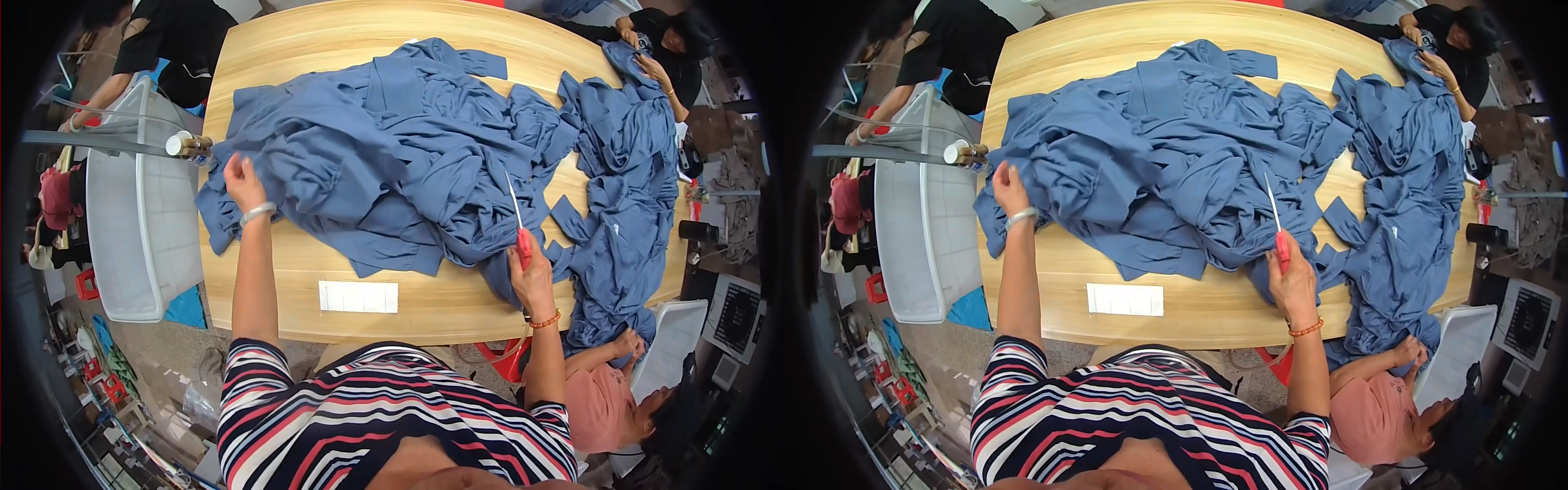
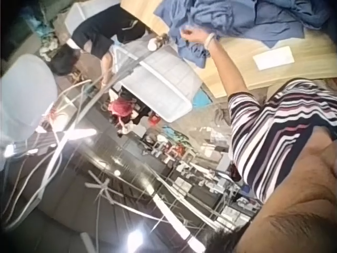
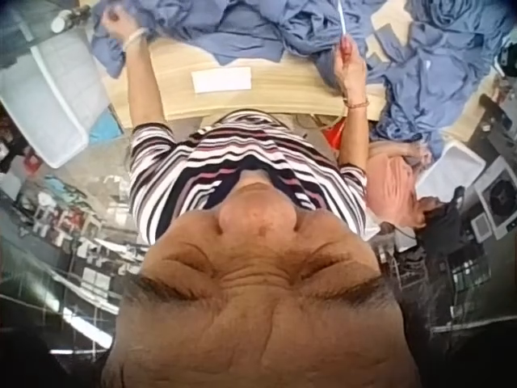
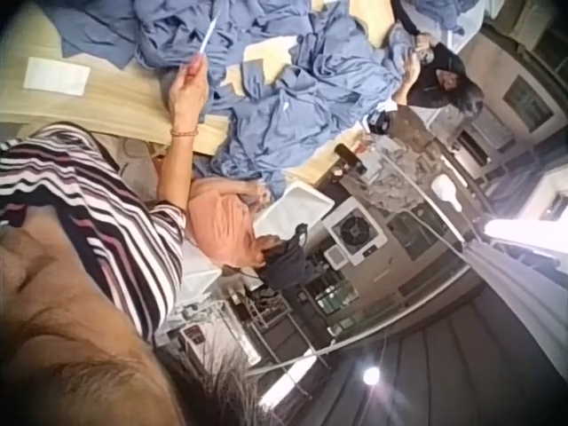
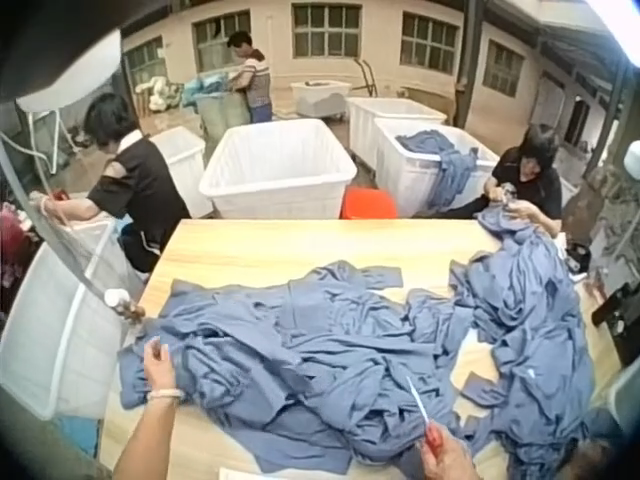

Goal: Trimming excess threads from blue fabric garment pieces using scissors at a factory workbench.

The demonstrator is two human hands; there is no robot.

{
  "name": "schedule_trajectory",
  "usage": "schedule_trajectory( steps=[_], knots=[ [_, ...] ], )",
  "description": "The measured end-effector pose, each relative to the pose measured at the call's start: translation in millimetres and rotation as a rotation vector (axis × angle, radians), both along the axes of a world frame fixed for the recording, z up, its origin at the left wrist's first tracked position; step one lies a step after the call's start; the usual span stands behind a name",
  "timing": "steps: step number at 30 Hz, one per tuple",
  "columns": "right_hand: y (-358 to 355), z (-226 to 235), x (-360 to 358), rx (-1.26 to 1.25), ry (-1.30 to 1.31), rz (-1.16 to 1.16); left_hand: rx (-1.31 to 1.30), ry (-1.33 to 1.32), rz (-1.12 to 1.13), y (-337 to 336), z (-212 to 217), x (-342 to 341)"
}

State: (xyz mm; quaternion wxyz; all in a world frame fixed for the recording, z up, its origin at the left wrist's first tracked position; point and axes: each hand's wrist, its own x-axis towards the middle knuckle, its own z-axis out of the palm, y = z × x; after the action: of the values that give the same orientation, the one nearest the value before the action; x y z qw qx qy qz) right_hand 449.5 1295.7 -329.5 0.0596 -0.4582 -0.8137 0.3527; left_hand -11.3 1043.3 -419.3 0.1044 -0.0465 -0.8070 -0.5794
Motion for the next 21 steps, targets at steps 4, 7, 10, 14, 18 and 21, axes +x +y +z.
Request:
schedule_trajectory(
  steps=[4,7,10,14,18,21],
  knots=[
    [-2.6,-17.6,12.6,-0.003,-0.016,-0.006,-0.109,0.097,-0.282,17.7,3.2,104.0],
    [-9.0,-12.0,1.4,0.005,-0.010,0.038,-0.484,0.496,-0.629,54.2,33.7,175.0],
    [-10.8,-6.0,-7.4,0.040,0.012,0.078,-0.806,0.591,-0.665,87.9,34.0,180.6],
    [-10.2,6.4,-7.1,0.045,0.044,0.111,-0.780,0.340,-0.797,72.5,0.8,119.6],
    [-15.4,4.0,1.5,0.003,0.013,0.207,-0.377,-0.263,-0.885,27.0,15.7,67.6],
    [-25.9,3.5,-3.4,-0.097,-0.025,0.320,-0.195,-0.221,-0.706,3.7,79.2,59.2]
  ],
)
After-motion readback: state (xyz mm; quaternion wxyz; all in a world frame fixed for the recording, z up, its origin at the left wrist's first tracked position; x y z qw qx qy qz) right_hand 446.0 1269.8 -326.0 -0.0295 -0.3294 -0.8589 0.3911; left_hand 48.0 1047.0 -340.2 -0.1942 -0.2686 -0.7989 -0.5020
